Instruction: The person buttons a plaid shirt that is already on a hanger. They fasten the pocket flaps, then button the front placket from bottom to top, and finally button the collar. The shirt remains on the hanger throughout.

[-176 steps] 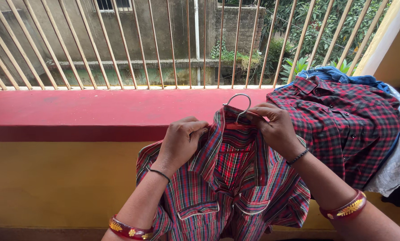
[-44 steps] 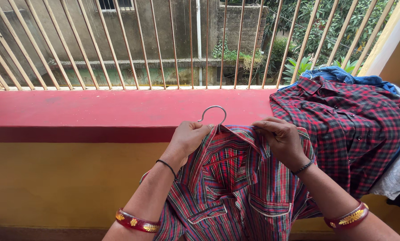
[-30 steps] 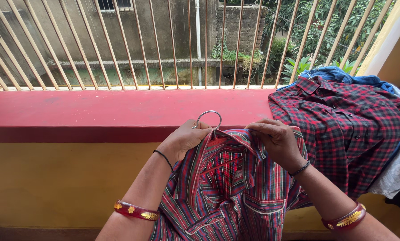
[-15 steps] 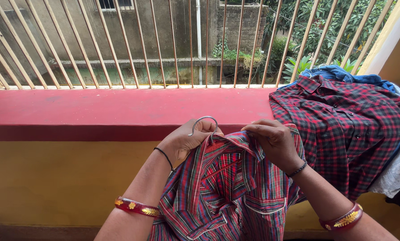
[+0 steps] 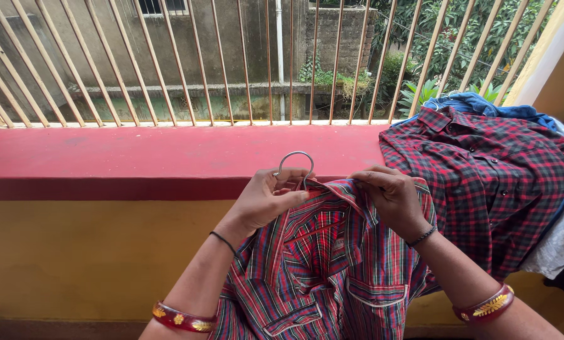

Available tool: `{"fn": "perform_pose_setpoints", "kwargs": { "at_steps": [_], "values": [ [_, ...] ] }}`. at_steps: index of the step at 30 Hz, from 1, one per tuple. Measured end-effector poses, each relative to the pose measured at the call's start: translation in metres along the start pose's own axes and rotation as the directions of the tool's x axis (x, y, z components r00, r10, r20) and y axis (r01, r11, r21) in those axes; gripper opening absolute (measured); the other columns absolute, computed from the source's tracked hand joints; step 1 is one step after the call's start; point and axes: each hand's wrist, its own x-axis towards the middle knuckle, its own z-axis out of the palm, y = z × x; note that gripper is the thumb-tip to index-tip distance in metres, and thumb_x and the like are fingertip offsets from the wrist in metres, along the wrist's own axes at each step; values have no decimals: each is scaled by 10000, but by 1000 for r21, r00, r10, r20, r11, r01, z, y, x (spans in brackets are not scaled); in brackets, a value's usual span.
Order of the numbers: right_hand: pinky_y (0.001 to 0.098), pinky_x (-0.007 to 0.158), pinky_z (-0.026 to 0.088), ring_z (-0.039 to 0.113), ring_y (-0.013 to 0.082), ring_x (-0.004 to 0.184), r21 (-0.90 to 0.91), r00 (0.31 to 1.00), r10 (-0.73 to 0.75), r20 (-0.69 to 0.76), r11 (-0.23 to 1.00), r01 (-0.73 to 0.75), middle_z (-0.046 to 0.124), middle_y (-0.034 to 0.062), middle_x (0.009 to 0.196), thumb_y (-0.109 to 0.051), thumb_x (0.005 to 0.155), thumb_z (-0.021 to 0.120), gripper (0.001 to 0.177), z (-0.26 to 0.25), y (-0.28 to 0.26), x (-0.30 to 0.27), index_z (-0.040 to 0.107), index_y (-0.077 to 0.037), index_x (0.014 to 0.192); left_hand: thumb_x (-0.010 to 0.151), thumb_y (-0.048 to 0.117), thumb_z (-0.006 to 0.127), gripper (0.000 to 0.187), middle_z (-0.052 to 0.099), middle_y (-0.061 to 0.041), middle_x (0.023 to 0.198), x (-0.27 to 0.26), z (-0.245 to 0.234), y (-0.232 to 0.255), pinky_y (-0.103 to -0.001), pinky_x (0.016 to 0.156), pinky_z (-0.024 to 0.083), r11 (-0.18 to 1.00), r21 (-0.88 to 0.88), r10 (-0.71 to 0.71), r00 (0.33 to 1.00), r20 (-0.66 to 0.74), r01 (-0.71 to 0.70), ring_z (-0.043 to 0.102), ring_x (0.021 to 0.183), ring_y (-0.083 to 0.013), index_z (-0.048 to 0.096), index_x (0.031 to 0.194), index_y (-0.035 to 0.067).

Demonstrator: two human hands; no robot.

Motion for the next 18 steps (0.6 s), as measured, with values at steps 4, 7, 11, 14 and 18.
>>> {"fn": "perform_pose_setpoints", "kwargs": {
  "at_steps": [4, 7, 11, 14, 18],
  "values": [
    [224, 678, 569, 715, 78, 792, 27, 1000, -27, -7, 999, 27, 767, 29, 957, 14, 967, 627, 201, 4, -5, 3, 772, -47, 1092, 741, 153, 859, 218, 776, -15, 855, 7, 18, 7, -294, 799, 617, 967, 253, 114, 954, -278, -41, 740, 825, -106, 765, 919, 70],
    [229, 662, 560, 714, 80, 765, 13, 1000, 6, -9, 1000, -6, 770, 33, 940, 15, 956, 638, 202, 5, -11, 1, 777, -47, 1088, 733, 166, 877, 175, 752, 4, 745, 7, 27, 8, -279, 689, 622, 946, 324, 138, 905, -401, 0, 719, 702, -85, 736, 792, 81],
    [237, 686, 560, 726, 94, 789, -8, 999, -25, -23, 1000, 25, 770, 46, 944, 23, 947, 641, 205, 9, -17, 0, 779, -42, 1084, 740, 173, 860, 174, 735, 13, 676, 6, 36, 8, -259, 624, 619, 936, 343, 131, 828, -545, 78, 714, 623, -63, 705, 751, 93],
    [237, 704, 570, 740, 103, 813, -4, 998, -43, -42, 999, 43, 770, 51, 948, 18, 946, 648, 196, 9, -19, 2, 775, -40, 1083, 738, 185, 855, 177, 743, 5, 681, 9, 37, 8, -250, 634, 618, 928, 360, 141, 804, -578, 96, 730, 635, -62, 705, 757, 94],
    [252, 677, 565, 736, 123, 768, -41, 998, 30, -47, 999, -32, 773, 55, 931, 14, 940, 655, 195, 6, -17, 2, 782, -42, 1077, 719, 265, 892, 260, 743, 14, 729, 11, 31, 7, -263, 661, 627, 935, 351, 144, 857, -496, 46, 737, 679, -103, 723, 837, 107]
  ]
}}
